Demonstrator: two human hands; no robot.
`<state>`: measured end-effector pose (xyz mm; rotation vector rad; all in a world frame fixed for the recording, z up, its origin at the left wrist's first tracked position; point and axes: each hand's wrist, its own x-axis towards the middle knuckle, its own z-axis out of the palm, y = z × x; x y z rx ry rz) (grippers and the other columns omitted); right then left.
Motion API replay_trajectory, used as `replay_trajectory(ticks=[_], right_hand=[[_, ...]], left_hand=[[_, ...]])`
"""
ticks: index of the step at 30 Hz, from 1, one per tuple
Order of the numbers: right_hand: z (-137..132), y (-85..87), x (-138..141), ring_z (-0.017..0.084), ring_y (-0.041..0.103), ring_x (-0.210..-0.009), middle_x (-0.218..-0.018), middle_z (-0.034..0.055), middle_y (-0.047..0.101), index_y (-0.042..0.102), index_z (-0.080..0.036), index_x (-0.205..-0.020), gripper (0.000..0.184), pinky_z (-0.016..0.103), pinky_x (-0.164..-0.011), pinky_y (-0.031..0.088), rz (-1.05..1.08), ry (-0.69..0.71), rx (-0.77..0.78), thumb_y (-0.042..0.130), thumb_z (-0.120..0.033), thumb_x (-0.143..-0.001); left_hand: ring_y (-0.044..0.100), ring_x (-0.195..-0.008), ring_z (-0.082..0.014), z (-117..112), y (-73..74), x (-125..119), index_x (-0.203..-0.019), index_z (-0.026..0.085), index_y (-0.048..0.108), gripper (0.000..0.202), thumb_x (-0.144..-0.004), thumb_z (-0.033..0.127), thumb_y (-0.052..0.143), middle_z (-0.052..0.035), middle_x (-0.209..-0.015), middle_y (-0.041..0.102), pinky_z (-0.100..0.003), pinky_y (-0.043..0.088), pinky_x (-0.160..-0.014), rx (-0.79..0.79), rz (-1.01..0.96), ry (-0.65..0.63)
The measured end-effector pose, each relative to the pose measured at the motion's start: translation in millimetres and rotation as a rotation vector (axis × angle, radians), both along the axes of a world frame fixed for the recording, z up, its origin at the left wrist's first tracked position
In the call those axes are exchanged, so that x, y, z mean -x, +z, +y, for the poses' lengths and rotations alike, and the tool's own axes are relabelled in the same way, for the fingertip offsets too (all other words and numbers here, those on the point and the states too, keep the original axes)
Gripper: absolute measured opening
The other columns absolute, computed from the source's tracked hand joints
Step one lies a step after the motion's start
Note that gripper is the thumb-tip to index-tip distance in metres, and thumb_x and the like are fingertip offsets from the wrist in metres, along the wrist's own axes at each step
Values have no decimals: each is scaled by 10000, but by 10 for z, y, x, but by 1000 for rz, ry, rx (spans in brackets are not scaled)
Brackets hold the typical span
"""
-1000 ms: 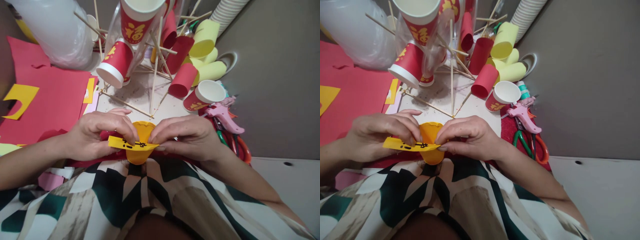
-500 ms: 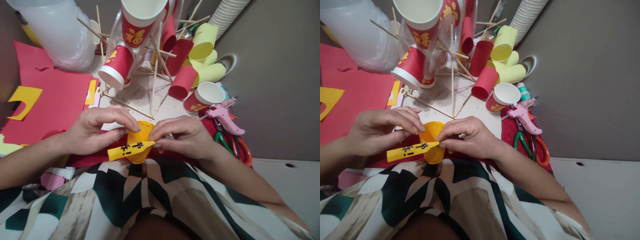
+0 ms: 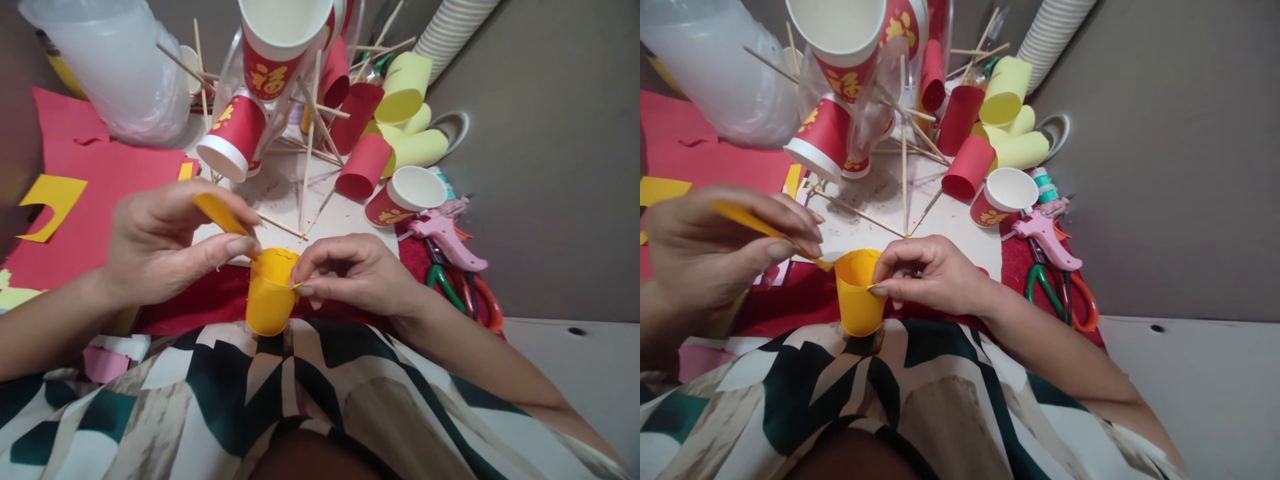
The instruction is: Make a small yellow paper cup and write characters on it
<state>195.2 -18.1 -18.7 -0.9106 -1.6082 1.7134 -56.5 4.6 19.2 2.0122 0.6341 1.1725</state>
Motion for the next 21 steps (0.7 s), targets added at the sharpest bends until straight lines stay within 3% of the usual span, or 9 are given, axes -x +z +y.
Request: replay_trajectory(ticks=[3, 7, 10, 14, 17, 21], right_hand=[[14, -5, 0, 101, 642, -593, -775, 31, 724, 724, -163, -792, 124, 218, -574, 540, -19, 12, -166, 794, -264, -802], [32, -10, -7, 123, 669, -719, -779, 33, 717, 734, -174, -769, 120, 232, -669, 543, -32, 7, -327, 787, -269, -819], [21, -6, -9, 121, 663, -708, -781, 37, 713, 717, -167, -766, 169, 232, -653, 531, -44, 41, -312, 773, -310, -836], [-18, 6, 12, 83, 573, -548, -664, -14, 632, 674, -158, -823, 311, 202, -511, 458, -69, -8, -61, 827, -422, -761], [-35, 14, 36, 66, 553, -505, -604, -55, 572, 632, -166, -858, 387, 180, -489, 435, -30, -40, 67, 860, -443, -714], [-38, 16, 54, 56, 602, -543, -709, -44, 638, 585, -179, -859, 400, 165, -523, 479, 46, -70, 105, 889, -376, -689]], left_hand=[[675, -804, -118, 30, 72, 34, -1125, 276, 688, 272, -868, 204, 742, 26, -929, 718, -256, 604, -752, -214, 201, 23], [675, -833, -170, 113, 92, 4, -1037, 268, 696, 132, -937, 218, 627, 5, -842, 735, -325, 568, -805, -627, 511, -81], [667, -810, -192, 137, 77, -71, -972, 237, 676, 79, -947, 219, 604, -32, -827, 734, -349, 546, -786, -561, 521, -162], [670, -783, -187, 135, 46, -145, -890, 228, 649, 73, -944, 219, 600, -38, -809, 724, -339, 523, -763, -355, 472, -204], [687, -805, -197, 124, 22, -154, -891, 229, 659, 62, -919, 201, 611, -46, -860, 754, -353, 508, -769, -407, 470, -198], [696, -799, -195, 91, -5, -134, -872, 238, 665, 49, -883, 203, 633, -32, -879, 778, -353, 487, -757, -486, 521, -184]])
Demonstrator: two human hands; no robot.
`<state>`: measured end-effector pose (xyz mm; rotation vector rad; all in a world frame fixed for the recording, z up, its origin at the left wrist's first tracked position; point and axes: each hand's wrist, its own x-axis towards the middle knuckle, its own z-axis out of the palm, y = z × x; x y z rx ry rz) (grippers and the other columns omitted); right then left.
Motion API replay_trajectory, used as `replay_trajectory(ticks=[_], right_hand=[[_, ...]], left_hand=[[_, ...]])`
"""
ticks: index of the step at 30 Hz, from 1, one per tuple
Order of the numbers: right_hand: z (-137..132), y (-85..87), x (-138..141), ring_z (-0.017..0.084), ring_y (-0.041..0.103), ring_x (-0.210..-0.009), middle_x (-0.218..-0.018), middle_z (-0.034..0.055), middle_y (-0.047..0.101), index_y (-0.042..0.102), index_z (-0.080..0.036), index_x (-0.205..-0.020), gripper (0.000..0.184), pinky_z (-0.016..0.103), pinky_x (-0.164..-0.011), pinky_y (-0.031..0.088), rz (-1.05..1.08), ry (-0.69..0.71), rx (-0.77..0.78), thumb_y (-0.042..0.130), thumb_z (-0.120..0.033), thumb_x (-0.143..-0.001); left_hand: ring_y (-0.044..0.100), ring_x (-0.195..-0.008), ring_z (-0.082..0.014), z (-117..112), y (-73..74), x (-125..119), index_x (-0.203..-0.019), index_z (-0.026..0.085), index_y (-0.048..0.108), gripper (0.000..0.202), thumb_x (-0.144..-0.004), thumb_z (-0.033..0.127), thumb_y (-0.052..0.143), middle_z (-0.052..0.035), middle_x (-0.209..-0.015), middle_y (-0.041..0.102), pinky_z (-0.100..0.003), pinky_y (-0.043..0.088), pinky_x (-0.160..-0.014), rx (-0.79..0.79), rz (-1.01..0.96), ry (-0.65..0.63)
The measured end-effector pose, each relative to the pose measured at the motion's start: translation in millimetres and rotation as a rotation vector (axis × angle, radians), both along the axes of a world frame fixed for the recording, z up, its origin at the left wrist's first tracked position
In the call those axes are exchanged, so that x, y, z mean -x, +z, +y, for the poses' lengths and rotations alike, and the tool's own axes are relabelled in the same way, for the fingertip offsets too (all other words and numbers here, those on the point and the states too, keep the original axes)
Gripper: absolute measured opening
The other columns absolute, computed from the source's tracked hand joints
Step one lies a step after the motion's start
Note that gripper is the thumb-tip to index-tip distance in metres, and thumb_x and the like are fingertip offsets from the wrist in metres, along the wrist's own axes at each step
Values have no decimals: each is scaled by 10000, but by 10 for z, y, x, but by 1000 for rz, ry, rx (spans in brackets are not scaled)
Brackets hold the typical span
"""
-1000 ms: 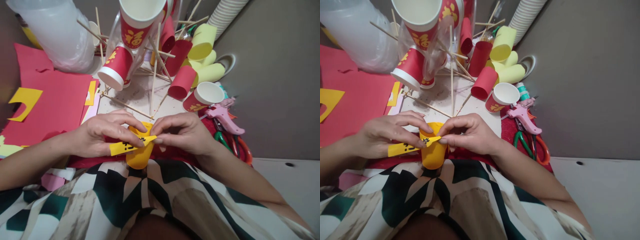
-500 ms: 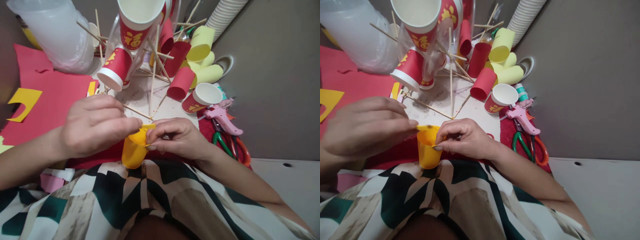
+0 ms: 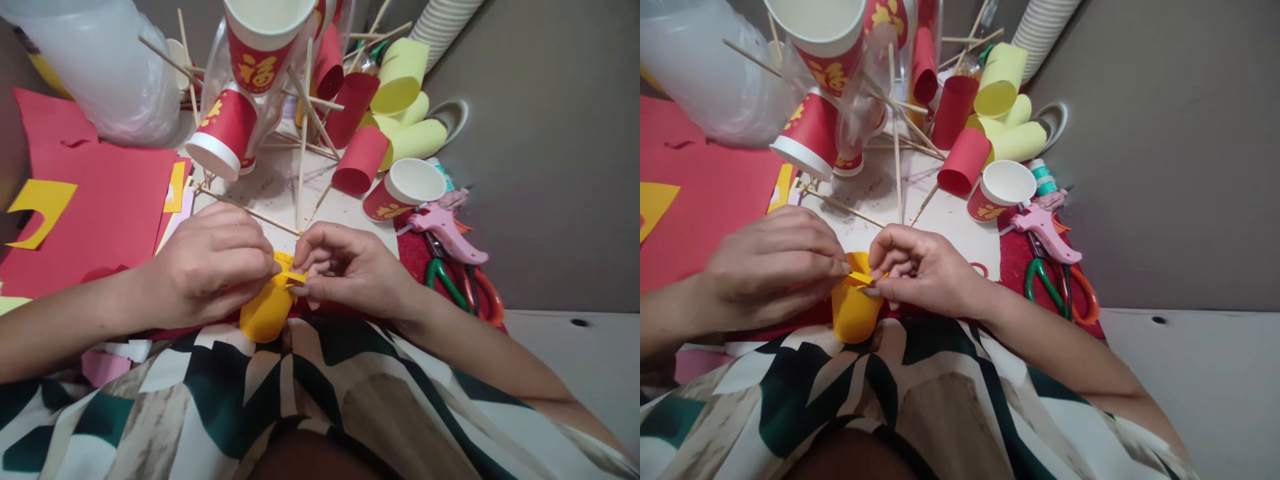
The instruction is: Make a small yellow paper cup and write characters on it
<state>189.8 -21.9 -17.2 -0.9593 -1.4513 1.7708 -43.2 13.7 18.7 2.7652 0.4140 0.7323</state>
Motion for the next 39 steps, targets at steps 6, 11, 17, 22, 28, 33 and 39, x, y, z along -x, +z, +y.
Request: replay_trajectory(ticks=[6, 11, 17, 22, 28, 33, 39], right_hand=[[-13, 9, 5, 65, 608, -544, -686, -43, 624, 615, -173, -868, 355, 181, -526, 476, -34, 1, -55, 846, -414, -746], [-22, 20, 3, 79, 581, -511, -603, -37, 614, 644, -160, -839, 327, 200, -496, 442, -85, -2, -102, 807, -436, -780], [-33, 2, -7, 82, 584, -501, -586, -34, 619, 667, -158, -848, 232, 193, -488, 442, -97, -18, -104, 798, -341, -791], [-34, -7, -3, 61, 618, -557, -728, -26, 667, 653, -169, -910, 174, 167, -534, 496, -24, -41, -117, 771, -199, -786], [-38, 1, 2, 55, 619, -582, -739, -25, 659, 629, -168, -900, 171, 148, -533, 492, -37, -22, -153, 756, -179, -788], [-41, 1, -7, 57, 602, -559, -706, -32, 642, 625, -168, -878, 132, 154, -499, 462, -65, 0, -201, 733, -191, -805], [-38, 15, -16, 48, 534, -472, -622, -43, 598, 634, -160, -854, 90, 162, -434, 370, -126, 21, -220, 702, -210, -824]], left_hand=[[671, -790, -211, -36, -28, 30, -917, 238, 671, 64, -867, 230, 632, -39, -858, 763, -370, 473, -740, -52, 23, -6], [682, -804, -228, -32, -39, 19, -944, 201, 662, 83, -867, 207, 631, -78, -879, 764, -379, 499, -743, -50, -1, -26], [699, -841, -218, -11, -20, -12, -999, 176, 672, 130, -881, 154, 621, -85, -899, 769, -374, 529, -815, 0, -8, -26], [680, -917, -214, 87, -60, -19, -996, 221, 714, 145, -887, 155, 646, -60, -964, 786, -357, 526, -854, 105, -116, -48], [717, -842, -167, 159, -158, 23, -994, 210, 759, 144, -892, 142, 684, -51, -909, 798, -299, 553, -834, 397, -176, -118], [724, -744, -128, 146, -159, 44, -995, 178, 757, 120, -892, 153, 700, -30, -835, 785, -250, 556, -806, 526, -137, -82], [739, -764, -118, 72, -126, 58, -1031, 188, 715, 159, -908, 129, 634, -18, -902, 804, -325, 484, -1046, 366, -64, -63]])
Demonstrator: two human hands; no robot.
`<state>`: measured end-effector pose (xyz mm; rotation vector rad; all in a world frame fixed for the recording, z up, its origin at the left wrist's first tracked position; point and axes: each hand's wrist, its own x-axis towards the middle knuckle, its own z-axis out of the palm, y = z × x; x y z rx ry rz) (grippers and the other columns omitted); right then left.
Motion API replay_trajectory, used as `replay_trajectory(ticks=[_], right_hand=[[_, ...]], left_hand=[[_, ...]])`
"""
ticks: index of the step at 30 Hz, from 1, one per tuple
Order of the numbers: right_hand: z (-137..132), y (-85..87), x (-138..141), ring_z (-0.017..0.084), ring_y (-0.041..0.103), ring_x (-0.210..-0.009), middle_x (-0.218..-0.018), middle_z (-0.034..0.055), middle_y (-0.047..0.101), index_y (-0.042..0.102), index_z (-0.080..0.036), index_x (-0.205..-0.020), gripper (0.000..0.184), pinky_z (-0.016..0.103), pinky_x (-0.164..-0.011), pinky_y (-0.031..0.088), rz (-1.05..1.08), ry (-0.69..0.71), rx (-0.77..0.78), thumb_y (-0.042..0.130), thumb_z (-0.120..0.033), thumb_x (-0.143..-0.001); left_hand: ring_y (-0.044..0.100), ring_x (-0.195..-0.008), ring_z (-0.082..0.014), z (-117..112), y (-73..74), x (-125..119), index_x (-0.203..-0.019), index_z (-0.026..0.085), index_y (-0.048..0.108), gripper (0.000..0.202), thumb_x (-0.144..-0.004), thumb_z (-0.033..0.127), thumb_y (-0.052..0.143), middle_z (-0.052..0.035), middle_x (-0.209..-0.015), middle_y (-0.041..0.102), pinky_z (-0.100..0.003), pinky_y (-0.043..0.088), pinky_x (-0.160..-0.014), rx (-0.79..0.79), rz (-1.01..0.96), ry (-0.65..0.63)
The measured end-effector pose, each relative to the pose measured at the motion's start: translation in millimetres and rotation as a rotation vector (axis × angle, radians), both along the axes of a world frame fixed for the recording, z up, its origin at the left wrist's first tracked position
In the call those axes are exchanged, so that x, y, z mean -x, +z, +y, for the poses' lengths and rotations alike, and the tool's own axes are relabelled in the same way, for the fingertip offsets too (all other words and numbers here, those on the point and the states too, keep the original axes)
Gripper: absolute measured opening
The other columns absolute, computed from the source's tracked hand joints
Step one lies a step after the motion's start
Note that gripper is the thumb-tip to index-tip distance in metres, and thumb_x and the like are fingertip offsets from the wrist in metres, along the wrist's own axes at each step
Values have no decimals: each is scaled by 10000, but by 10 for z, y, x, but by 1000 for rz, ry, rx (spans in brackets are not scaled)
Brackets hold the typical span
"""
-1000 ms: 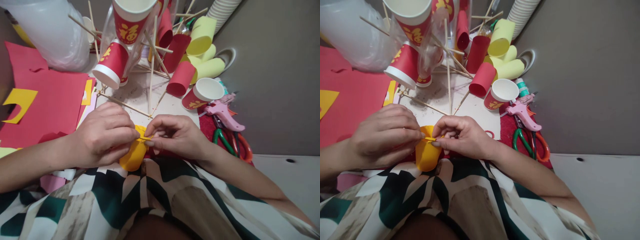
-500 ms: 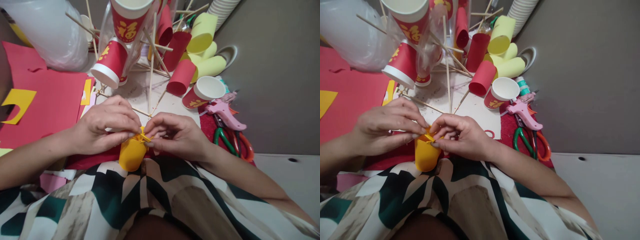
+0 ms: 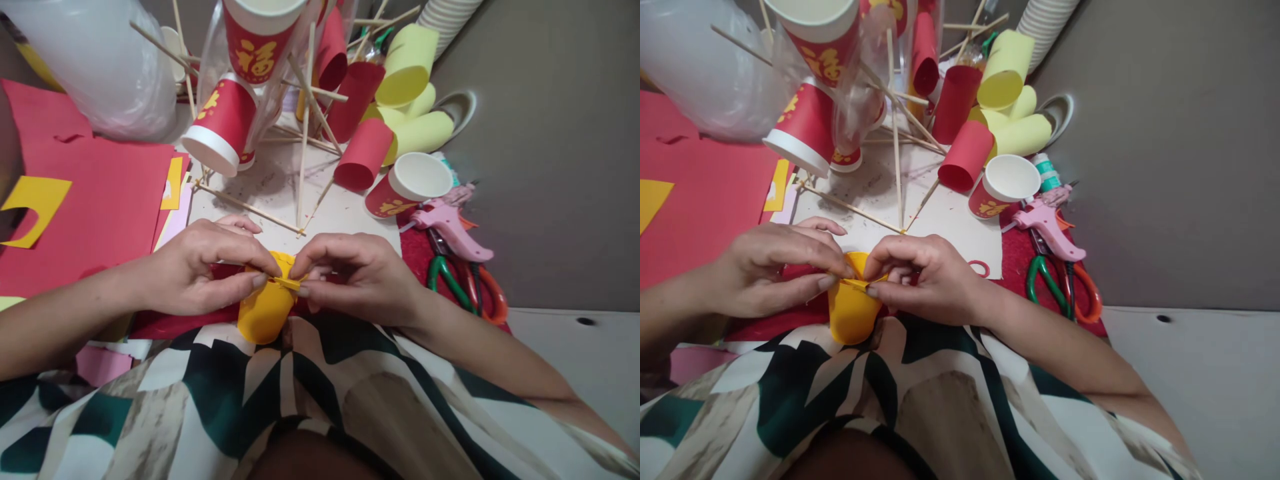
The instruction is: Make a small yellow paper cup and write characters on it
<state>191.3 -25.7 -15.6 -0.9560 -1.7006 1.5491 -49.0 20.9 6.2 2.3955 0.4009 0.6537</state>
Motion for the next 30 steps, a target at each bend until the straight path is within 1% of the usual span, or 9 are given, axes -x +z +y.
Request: replay_trajectory(ticks=[4, 6, 8, 12, 17, 21, 23, 26, 30], right_hand=[[0, 0, 10, 57, 574, -518, -660, -39, 619, 626, -161, -876, 119, 163, -470, 421, 32, -20, 32, 717, -203, -812], [3, 1, 18, 57, 593, -548, -688, -37, 627, 620, -163, -884, 138, 158, -495, 451, 58, -35, 46, 728, -193, -802], [6, 5, 23, 54, 604, -564, -708, -36, 631, 617, -165, -894, 145, 152, -509, 465, 78, -31, 64, 726, -181, -800], [5, 17, 26, 49, 602, -566, -703, -39, 626, 617, -169, -894, 126, 147, -514, 475, 75, -24, 82, 708, -163, -807], [-4, 25, 19, 49, 602, -569, -696, -39, 628, 626, -166, -889, 122, 147, -524, 480, 60, -17, 88, 714, -169, -805], [-10, 33, 17, 52, 608, -569, -697, -36, 633, 628, -162, -886, 114, 147, -520, 481, 58, -17, 80, 712, -169, -808], [-10, 36, 19, 52, 605, -564, -692, -35, 633, 628, -160, -876, 102, 149, -513, 474, 55, -19, 68, 707, -172, -813], [-3, 34, 18, 50, 589, -532, -659, -44, 617, 625, -161, -866, 83, 152, -485, 448, 45, -11, 53, 693, -185, -825], [6, 23, 11, 52, 587, -521, -654, -44, 615, 633, -153, -864, 69, 153, -470, 436, 44, -2, 28, 687, -177, -828]], left_hand=[[722, -751, -122, -12, 2, -2, -1018, 186, 698, 131, -921, 144, 622, -13, -867, 794, -337, 492, -1022, -130, -2, 44], [717, -758, -140, -6, 0, -8, -1013, 169, 692, 125, -912, 142, 622, -32, -848, 786, -350, 499, -990, -207, -7, 41], [714, -764, -160, -3, -4, -13, -1002, 154, 687, 130, -891, 128, 625, -52, -835, 776, -357, 508, -943, -247, -15, 33], [706, -759, -179, -13, -11, -21, -967, 154, 689, 126, -863, 115, 630, -63, -822, 761, -354, 512, -869, -217, -19, 35], [703, -751, -185, -49, 15, -31, -1008, 161, 704, 177, -865, 110, 613, -63, -808, 762, -352, 518, -847, -155, -25, 31], [695, -740, -181, -67, 24, -23, -1014, 136, 701, 184, -860, 84, 616, -75, -811, 760, -354, 521, -839, -101, -35, 6], [691, -737, -178, -69, 10, -25, -1004, 131, 698, 164, -858, 87, 639, -77, -813, 757, -353, 521, -843, -102, -51, -8], [678, -733, -177, -68, -16, -46, -976, 131, 702, 103, -874, 138, 689, -79, -805, 755, -347, 525, -829, -133, -54, -7], [680, -711, -166, -70, -27, -72, -981, 147, 714, 88, -908, 168, 669, -59, -775, 756, -326, 525, -811, -137, -36, 9]])
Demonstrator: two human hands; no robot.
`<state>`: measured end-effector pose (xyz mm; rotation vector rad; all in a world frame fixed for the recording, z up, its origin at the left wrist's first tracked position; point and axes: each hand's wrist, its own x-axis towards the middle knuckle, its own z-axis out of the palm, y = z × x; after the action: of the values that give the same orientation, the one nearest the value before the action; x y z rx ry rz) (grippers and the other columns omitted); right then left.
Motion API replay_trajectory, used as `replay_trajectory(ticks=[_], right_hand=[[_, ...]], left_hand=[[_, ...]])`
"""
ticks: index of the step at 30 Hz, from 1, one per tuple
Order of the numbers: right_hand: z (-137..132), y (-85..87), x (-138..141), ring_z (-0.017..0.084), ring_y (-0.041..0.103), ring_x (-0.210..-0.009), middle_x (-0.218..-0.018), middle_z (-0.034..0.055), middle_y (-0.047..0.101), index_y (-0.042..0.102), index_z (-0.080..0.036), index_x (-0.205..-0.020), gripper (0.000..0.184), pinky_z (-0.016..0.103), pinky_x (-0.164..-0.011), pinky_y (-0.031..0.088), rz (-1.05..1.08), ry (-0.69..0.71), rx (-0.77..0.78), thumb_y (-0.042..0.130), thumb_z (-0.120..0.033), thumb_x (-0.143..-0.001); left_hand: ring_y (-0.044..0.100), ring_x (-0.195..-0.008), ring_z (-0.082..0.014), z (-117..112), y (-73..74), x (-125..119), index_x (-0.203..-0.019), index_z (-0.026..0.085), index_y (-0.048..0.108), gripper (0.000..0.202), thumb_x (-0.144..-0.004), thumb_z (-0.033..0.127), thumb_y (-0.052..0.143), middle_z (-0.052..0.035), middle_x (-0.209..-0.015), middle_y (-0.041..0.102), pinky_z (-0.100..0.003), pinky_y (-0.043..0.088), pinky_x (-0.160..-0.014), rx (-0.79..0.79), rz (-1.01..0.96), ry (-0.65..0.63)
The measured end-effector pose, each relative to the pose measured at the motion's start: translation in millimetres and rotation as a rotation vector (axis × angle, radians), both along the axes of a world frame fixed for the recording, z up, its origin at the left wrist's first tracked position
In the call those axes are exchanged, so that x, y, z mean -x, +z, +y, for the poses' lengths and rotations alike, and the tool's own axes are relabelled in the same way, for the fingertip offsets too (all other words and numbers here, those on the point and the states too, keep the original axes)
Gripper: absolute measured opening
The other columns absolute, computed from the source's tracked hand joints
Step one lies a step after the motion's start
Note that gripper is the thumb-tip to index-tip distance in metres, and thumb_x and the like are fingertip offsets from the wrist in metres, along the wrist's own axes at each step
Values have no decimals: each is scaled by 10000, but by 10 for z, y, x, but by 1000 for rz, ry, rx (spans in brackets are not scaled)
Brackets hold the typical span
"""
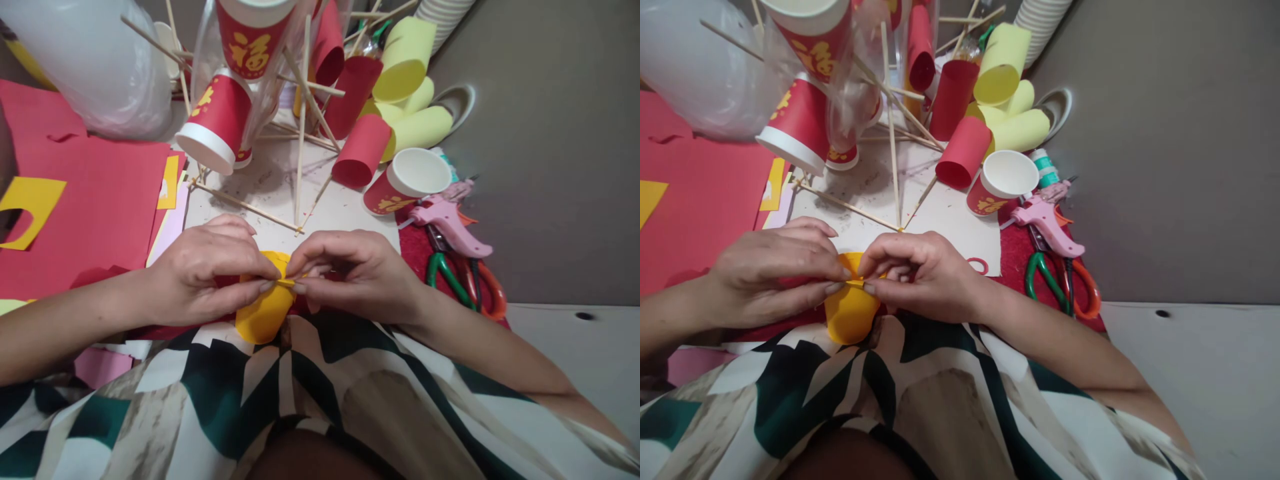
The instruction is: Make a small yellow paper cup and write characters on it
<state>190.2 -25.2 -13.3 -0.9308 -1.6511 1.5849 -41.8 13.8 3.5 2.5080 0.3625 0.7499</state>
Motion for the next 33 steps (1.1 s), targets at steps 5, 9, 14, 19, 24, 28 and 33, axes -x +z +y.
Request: replay_trajectory(ticks=[5, 9, 14, 19, 24, 28, 33], right_hand=[[-2, -7, -4, 62, 602, -535, -657, -32, 638, 656, -143, -908, 88, 157, -495, 465, -20, 12, 12, 685, -186, -837], [-1, -6, -11, 69, 594, -523, -635, -23, 638, 675, -141, -906, 95, 166, -486, 461, -53, 13, 14, 683, -217, -850], [5, -9, -15, 65, 568, -496, -602, -29, 624, 695, -140, -884, 87, 168, -460, 431, -75, 9, -20, 682, -221, -855], [9, -6, -10, 49, 536, -473, -577, -41, 608, 700, -130, -849, 56, 159, -437, 404, -75, 4, -42, 674, -180, -846], [15, 12, -14, 43, 534, -472, -574, -45, 616, 711, -131, -832, 47, 152, -441, 410, -85, 6, -58, 670, -153, -836], [19, 19, -30, 40, 522, -458, -563, -44, 618, 725, -133, -834, 64, 148, -432, 395, -126, 21, -108, 669, -162, -846], [19, -15, -42, 37, 474, -440, -539, -46, 600, 739, -134, -850, 86, 149, -415, 373, -173, 9, -276, 729, -217, -827]], left_hand=[[710, -720, -146, -15, -5, 31, -1015, 181, 712, 129, -912, 148, 642, -24, -790, 775, -317, 514, -884, -4, 3, 51], [708, -697, -140, -47, 9, 46, -998, 191, 698, 114, -893, 185, 655, -8, -782, 760, -356, 494, -957, -82, 62, 93], [746, -842, -170, -92, 20, 28, -985, 212, 677, 101, -896, 186, 637, -36, -956, 799, -362, 499, -962, -164, 68, 128], [740, -800, -156, -74, -1, 68, -1058, 217, 669, 154, -912, 190, 629, -12, -924, 805, -349, 474, -999, -198, 138, 64], [739, -851, -164, -45, 2, 66, -1078, 227, 667, 186, -918, 154, 607, -21, -958, 805, -343, 476, -974, -162, 122, 11], [712, -749, -162, -61, 11, 8, -1012, 220, 673, 140, -906, 144, 622, -23, -838, 783, -342, 516, -883, -92, 51, 42], [677, -728, -156, -102, 2, -22, -995, 187, 683, 113, -893, 144, 664, -34, -791, 753, -341, 526, -839, -3, 23, 87]])
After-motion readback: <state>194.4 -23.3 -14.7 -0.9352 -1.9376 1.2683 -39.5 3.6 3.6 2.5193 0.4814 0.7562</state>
